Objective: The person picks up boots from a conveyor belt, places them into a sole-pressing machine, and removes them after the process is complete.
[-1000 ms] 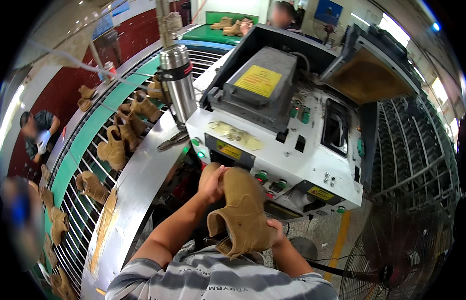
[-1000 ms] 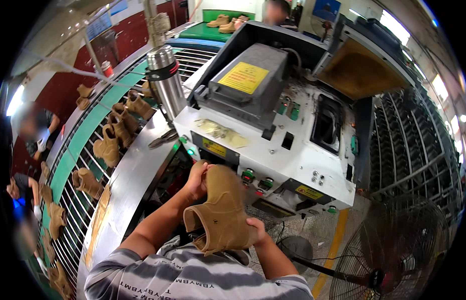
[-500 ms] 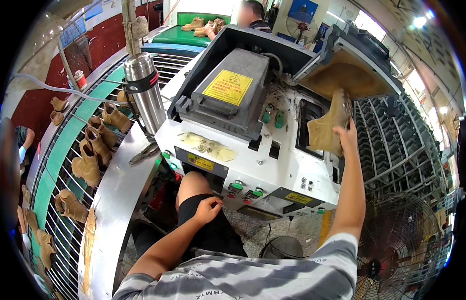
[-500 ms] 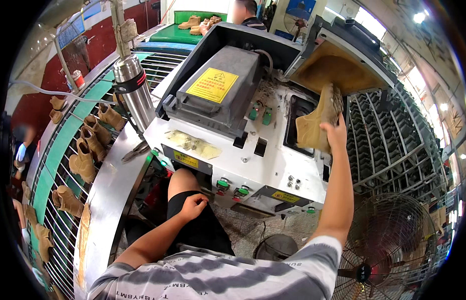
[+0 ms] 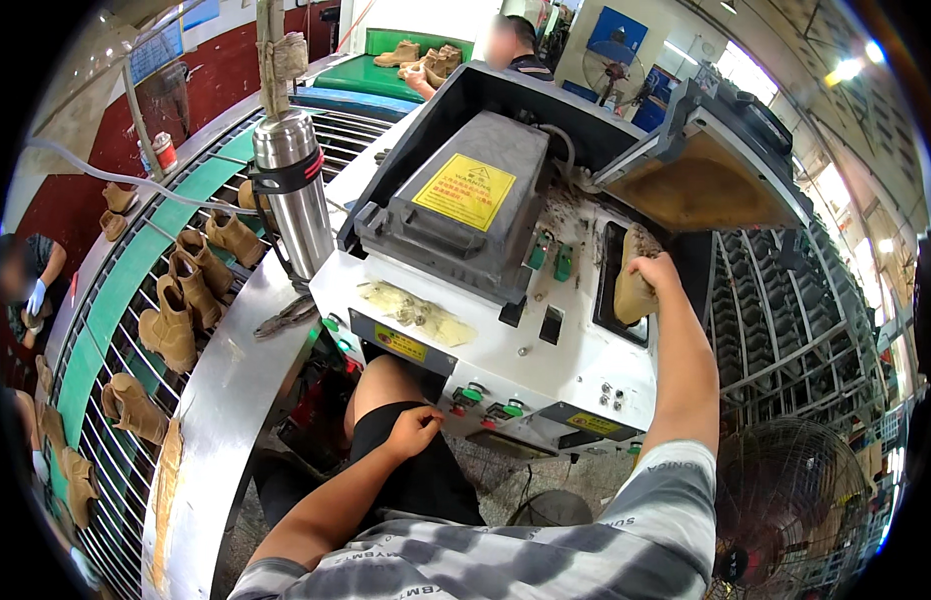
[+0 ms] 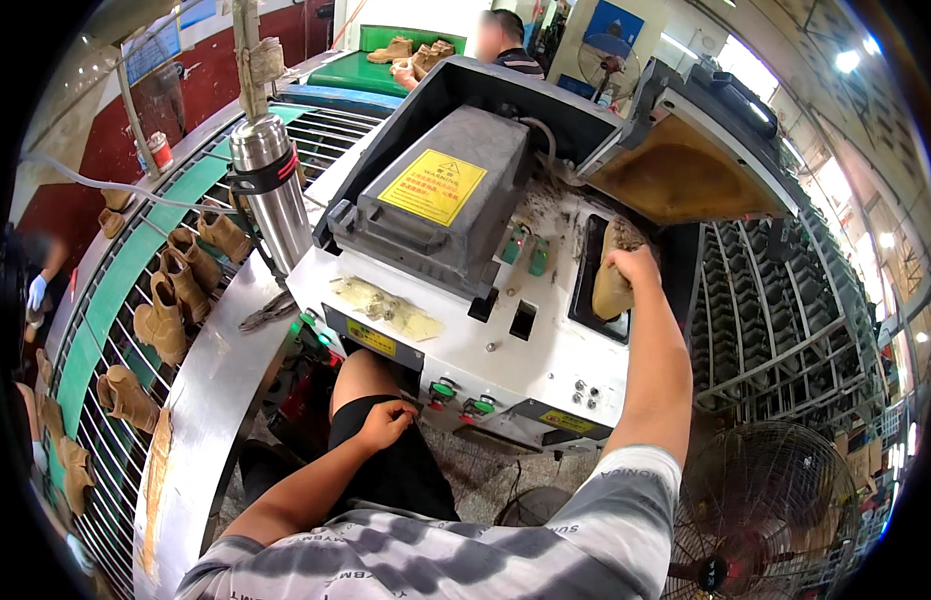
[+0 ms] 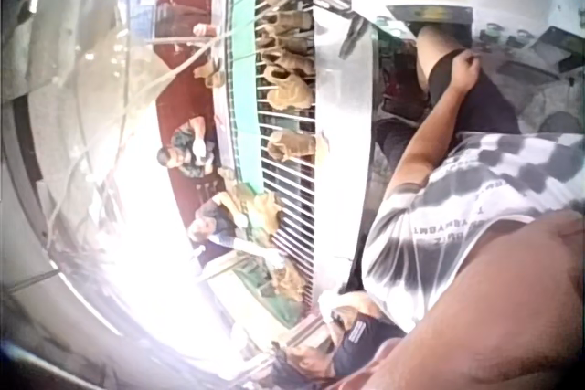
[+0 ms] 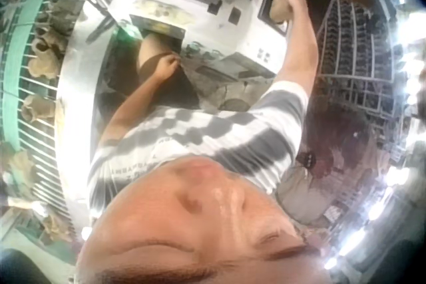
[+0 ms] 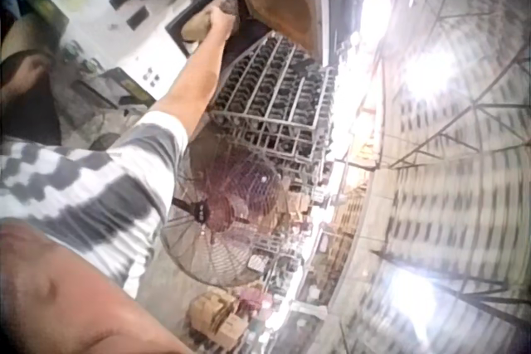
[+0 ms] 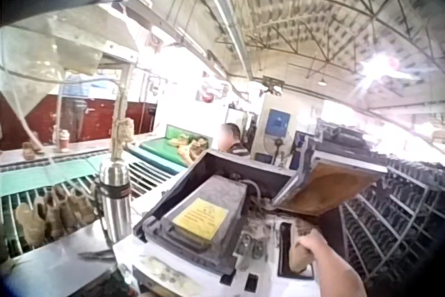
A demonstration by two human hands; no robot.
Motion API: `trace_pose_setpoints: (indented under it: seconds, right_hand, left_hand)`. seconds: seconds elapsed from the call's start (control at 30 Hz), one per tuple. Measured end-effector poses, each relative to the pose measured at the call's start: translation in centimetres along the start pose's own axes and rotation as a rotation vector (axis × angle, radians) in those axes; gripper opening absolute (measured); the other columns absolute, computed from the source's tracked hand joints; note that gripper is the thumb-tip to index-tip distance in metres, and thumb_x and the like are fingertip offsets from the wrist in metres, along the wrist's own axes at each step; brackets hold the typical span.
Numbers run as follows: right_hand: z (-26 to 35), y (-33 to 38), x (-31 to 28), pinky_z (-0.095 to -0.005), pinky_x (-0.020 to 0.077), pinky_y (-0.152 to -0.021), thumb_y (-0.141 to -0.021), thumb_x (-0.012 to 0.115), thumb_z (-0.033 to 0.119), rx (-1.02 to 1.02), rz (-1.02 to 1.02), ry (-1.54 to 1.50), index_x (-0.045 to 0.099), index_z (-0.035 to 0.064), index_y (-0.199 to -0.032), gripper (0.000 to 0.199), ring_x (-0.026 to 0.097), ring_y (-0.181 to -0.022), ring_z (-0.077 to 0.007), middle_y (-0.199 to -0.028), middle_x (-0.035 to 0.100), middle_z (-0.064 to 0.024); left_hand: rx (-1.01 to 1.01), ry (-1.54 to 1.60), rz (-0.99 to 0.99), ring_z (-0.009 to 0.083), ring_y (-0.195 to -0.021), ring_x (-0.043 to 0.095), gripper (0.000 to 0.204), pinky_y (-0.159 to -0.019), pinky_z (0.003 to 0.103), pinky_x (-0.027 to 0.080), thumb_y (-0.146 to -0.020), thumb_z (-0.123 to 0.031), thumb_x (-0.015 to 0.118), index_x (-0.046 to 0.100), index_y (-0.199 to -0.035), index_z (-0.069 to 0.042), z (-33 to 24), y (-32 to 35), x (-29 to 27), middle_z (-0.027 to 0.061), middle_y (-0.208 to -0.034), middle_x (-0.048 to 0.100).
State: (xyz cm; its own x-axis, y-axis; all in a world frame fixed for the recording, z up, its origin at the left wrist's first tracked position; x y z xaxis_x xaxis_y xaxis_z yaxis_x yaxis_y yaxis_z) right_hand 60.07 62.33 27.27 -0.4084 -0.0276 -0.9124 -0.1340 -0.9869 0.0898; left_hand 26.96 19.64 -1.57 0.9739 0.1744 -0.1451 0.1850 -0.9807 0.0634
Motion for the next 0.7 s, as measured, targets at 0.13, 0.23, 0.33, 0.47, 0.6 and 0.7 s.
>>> trace_pose_setpoints:
  seconds: [0.13,0.23,0.33,0.47,0.6,0.7]
  right_hand:
    - [0.7,3.9,1.2,-0.0424,0.0435,-0.100,-0.064,0.070,0.045,0.018,-0.042,0.134,0.036,0.0016,-0.143,0.097,0.052,-0.124,-0.0349,-0.137,0.050,-0.0238]
    - [-0.9,4.3,1.5,-0.0439,0.0407,-0.103,-0.076,0.064,0.051,-0.010,-0.073,0.093,0.040,0.0043,-0.142,0.084,0.049,-0.126,-0.0363,-0.141,0.046,-0.0208]
    - [-3.1,5.8,1.9,-0.0441,0.0378,-0.105,-0.086,0.056,0.051,-0.219,-0.234,0.088,0.045,0.0046,-0.139,0.071,0.047,-0.127,-0.0375,-0.144,0.043,-0.0187]
    - [-5.4,15.8,1.6,-0.0412,0.0402,-0.099,-0.090,0.061,0.026,-0.594,-0.521,-0.135,0.054,-0.0003,-0.125,0.044,0.052,-0.116,-0.0353,-0.123,0.058,-0.0176]
    - [-19.8,26.7,4.8,-0.0317,0.0423,-0.067,-0.088,0.059,0.006,-0.323,-0.861,-0.615,0.051,-0.0001,-0.091,0.011,0.047,-0.072,-0.0203,-0.081,0.049,-0.0087]
    - [-31.0,31.7,11.8,-0.0314,0.0384,-0.067,-0.092,0.057,0.023,0.296,-0.885,-0.996,0.046,0.0031,-0.089,0.023,0.040,-0.073,-0.0158,-0.083,0.045,-0.0074]
  left_hand:
    - [-0.004,0.019,-0.025,0.0135,-0.069,0.062,0.015,-0.065,0.028,0.050,-0.087,-0.010,0.061,0.068,-0.096,0.000,0.1,0.0,0.2,0.0087,-0.080,0.068]
    - [0.008,0.035,-0.012,0.0145,-0.069,0.063,0.016,-0.065,0.028,0.050,-0.087,-0.010,0.061,0.069,-0.096,0.000,0.3,-0.3,0.7,0.0098,-0.080,0.068]
    - [0.012,-0.024,-0.011,0.0167,-0.070,0.064,0.015,-0.065,0.029,0.050,-0.086,-0.010,0.060,0.069,-0.096,0.000,-0.2,-0.2,0.9,0.0111,-0.080,0.068]
    - [0.035,-0.204,0.018,0.0249,-0.072,0.066,0.018,-0.067,0.034,0.051,-0.085,-0.016,0.061,0.069,-0.094,-0.002,-2.1,0.2,1.0,0.0138,-0.082,0.069]
    - [0.049,-0.384,0.236,0.0321,-0.081,0.067,0.025,-0.074,0.038,0.052,-0.085,-0.025,0.059,0.068,-0.095,-0.004,-3.6,0.0,4.9,0.0174,-0.086,0.068]
    - [0.142,-0.331,0.413,0.0361,-0.083,0.066,0.022,-0.074,0.044,0.051,-0.084,-0.025,0.057,0.069,-0.092,-0.007,-5.2,-0.2,10.2,0.0167,-0.087,0.068]
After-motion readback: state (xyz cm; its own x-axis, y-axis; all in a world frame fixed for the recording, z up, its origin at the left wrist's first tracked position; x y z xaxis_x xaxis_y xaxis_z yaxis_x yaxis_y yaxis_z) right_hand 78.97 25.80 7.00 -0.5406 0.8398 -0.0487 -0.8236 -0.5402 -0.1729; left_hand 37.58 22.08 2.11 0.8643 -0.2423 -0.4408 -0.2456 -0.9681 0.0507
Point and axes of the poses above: each hand's wrist, its own y-axis away from the middle knuckle, its own x-axis out of the palm, z = x × y, the point moved 8 cm from there along -y, towards the middle knuckle
